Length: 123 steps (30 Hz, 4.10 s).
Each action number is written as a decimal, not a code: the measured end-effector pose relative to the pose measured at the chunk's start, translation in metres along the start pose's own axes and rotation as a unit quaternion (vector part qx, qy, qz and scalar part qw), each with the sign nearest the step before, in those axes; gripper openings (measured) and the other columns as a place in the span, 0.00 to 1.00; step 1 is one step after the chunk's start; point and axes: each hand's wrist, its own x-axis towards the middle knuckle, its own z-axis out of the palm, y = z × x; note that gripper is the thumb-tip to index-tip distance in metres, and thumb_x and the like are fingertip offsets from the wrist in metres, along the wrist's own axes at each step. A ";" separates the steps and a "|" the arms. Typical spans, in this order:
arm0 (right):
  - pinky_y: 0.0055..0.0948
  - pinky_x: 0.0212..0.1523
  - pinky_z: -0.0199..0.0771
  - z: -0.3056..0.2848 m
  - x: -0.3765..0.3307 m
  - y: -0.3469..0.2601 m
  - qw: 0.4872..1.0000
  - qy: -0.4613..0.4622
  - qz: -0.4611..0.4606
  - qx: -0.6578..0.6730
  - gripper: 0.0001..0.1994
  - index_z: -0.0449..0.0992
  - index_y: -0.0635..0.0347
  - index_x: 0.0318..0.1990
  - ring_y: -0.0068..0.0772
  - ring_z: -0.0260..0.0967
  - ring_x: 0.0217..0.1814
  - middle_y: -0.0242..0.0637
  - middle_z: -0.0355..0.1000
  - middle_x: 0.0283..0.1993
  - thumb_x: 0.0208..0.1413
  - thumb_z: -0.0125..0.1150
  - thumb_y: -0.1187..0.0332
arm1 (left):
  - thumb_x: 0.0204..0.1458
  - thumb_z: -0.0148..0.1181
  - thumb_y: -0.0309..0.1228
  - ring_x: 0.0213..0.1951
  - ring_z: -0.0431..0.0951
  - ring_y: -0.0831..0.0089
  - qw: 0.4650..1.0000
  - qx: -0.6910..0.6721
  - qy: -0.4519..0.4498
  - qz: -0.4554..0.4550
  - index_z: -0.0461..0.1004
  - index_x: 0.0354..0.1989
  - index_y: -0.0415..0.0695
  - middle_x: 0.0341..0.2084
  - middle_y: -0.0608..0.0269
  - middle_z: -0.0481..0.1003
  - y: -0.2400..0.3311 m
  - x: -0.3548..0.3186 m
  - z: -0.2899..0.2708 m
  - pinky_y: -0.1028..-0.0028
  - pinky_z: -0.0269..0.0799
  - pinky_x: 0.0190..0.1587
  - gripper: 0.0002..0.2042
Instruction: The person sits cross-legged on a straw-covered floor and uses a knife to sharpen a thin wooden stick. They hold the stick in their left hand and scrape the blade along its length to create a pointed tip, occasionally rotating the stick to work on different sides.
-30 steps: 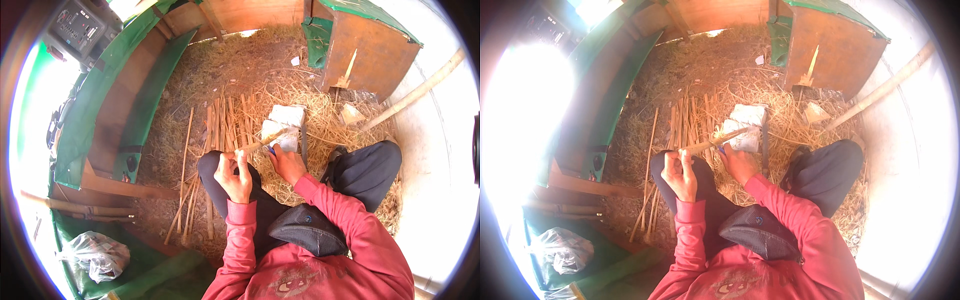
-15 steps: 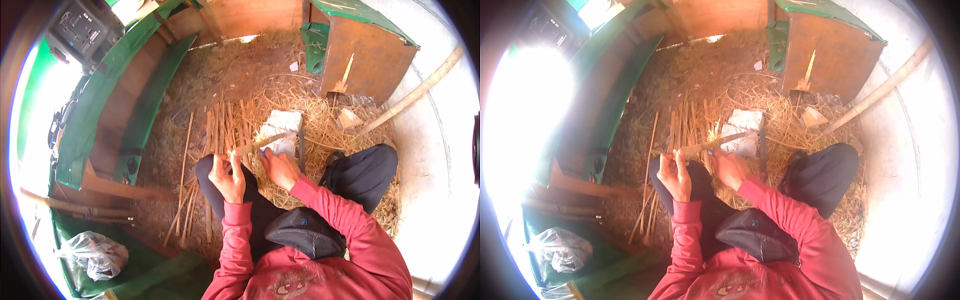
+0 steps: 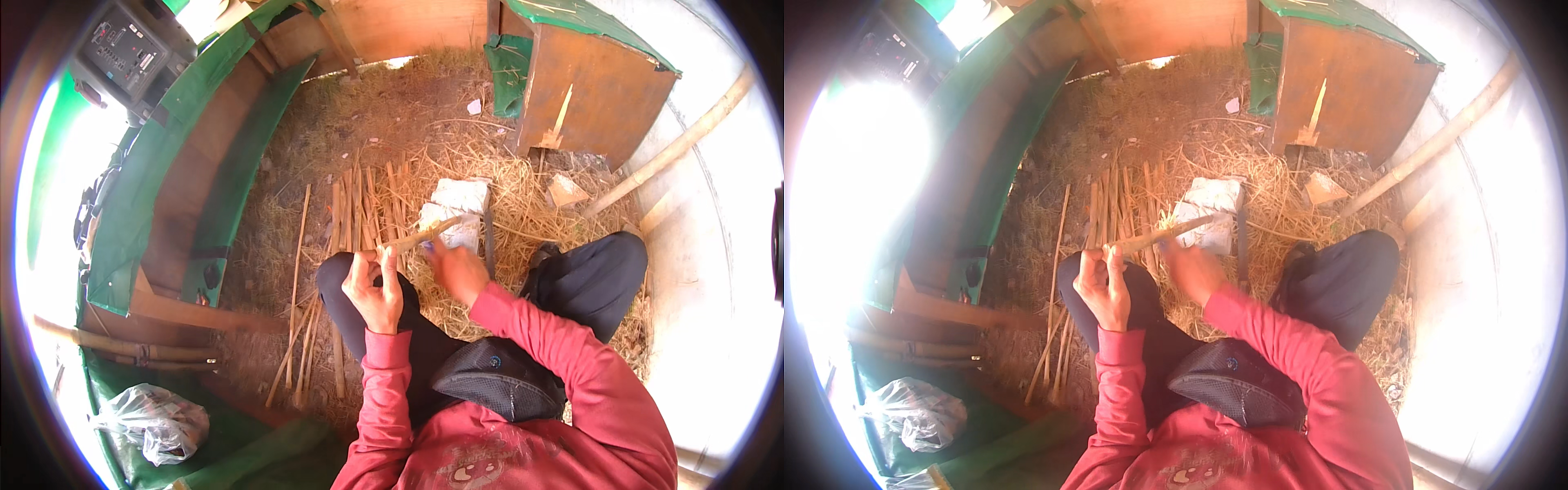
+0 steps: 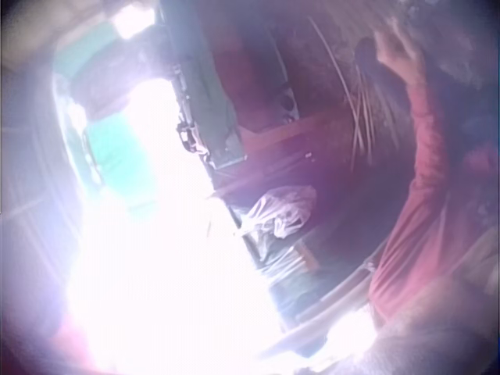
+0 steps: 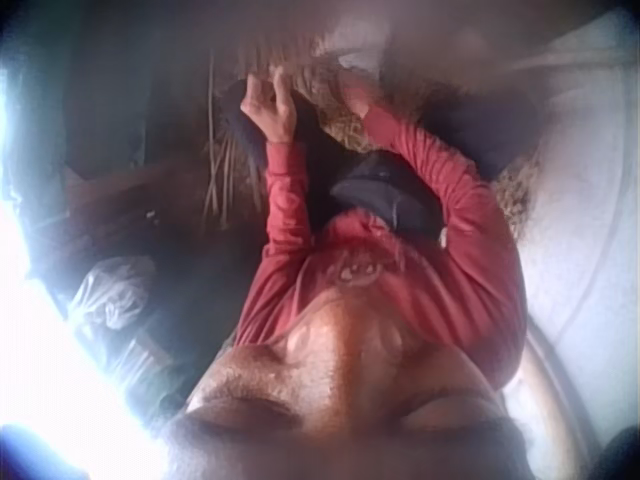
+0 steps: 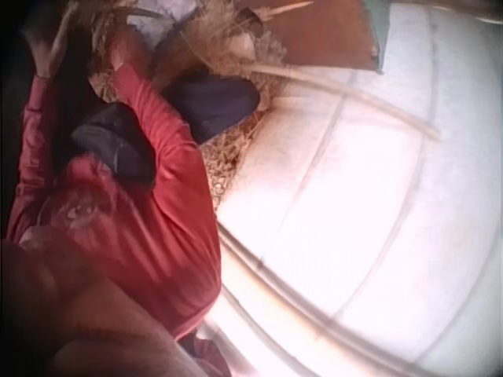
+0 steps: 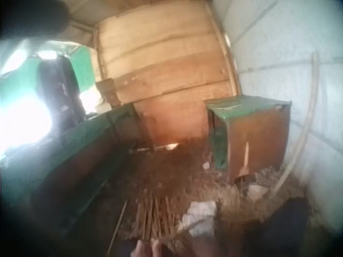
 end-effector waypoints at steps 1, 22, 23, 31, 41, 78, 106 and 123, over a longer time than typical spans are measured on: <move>0.54 0.26 0.75 0.011 0.004 0.033 0.999 0.001 0.025 -0.042 0.18 0.70 0.59 0.51 0.60 0.75 0.24 0.52 0.74 0.21 0.70 0.45 0.53 | 0.58 0.66 0.26 0.23 0.78 0.79 1.000 -0.009 -0.007 0.001 0.71 0.29 0.34 0.21 0.58 0.76 0.002 -0.002 0.004 0.79 0.74 0.28 0.11; 0.59 0.30 0.74 0.025 -0.012 0.024 0.998 0.009 0.057 -0.023 0.14 0.70 0.59 0.47 0.66 0.74 0.29 0.58 0.73 0.23 0.67 0.53 0.57 | 0.61 0.62 0.26 0.22 0.71 0.83 0.999 0.028 -0.017 0.013 0.68 0.26 0.34 0.18 0.61 0.69 -0.003 -0.006 -0.005 0.79 0.69 0.26 0.13; 0.59 0.30 0.74 0.021 -0.008 0.028 0.997 0.006 0.068 -0.023 0.14 0.70 0.59 0.47 0.66 0.75 0.29 0.57 0.73 0.22 0.67 0.53 0.57 | 0.60 0.62 0.26 0.22 0.71 0.82 1.000 0.015 -0.017 0.012 0.68 0.26 0.34 0.18 0.61 0.69 -0.002 -0.005 -0.005 0.79 0.69 0.26 0.13; 0.59 0.30 0.74 0.007 -0.007 -0.006 0.997 0.001 0.058 0.046 0.16 0.70 0.59 0.47 0.67 0.74 0.27 0.59 0.74 0.24 0.68 0.51 0.54 | 0.59 0.64 0.26 0.23 0.74 0.79 1.000 -0.025 -0.007 0.015 0.68 0.26 0.35 0.21 0.58 0.72 -0.017 -0.009 -0.007 0.78 0.72 0.28 0.13; 0.57 0.27 0.73 -0.003 -0.009 -0.006 0.996 0.007 0.040 0.084 0.15 0.71 0.60 0.45 0.64 0.74 0.26 0.56 0.74 0.22 0.67 0.52 0.56 | 0.57 0.64 0.25 0.21 0.72 0.76 1.000 -0.012 -0.012 0.023 0.69 0.26 0.35 0.21 0.59 0.71 -0.010 -0.008 -0.008 0.77 0.69 0.27 0.11; 0.54 0.26 0.72 -0.021 -0.015 -0.039 0.984 0.027 0.035 0.174 0.12 0.73 0.64 0.44 0.63 0.74 0.25 0.57 0.74 0.23 0.65 0.55 0.62 | 0.57 0.59 0.20 0.37 0.80 0.51 0.986 0.082 -0.131 0.061 0.75 0.43 0.36 0.36 0.50 0.78 0.000 -0.001 -0.018 0.65 0.75 0.40 0.06; 0.60 0.27 0.73 0.031 -0.009 -0.010 0.994 0.091 0.046 0.024 0.14 0.70 0.59 0.48 0.68 0.73 0.25 0.58 0.72 0.20 0.66 0.54 0.57 | 0.62 0.58 0.26 0.23 0.78 0.62 0.998 0.050 -0.026 0.014 0.71 0.36 0.35 0.26 0.50 0.74 -0.005 -0.009 -0.011 0.68 0.72 0.25 0.06; 0.60 0.26 0.70 0.035 -0.016 0.010 0.992 0.116 0.006 0.056 0.12 0.71 0.57 0.43 0.66 0.72 0.24 0.56 0.71 0.19 0.65 0.56 0.57 | 0.64 0.58 0.27 0.23 0.77 0.72 1.000 -0.013 0.006 0.019 0.70 0.36 0.34 0.23 0.53 0.73 -0.005 -0.018 -0.004 0.72 0.72 0.23 0.08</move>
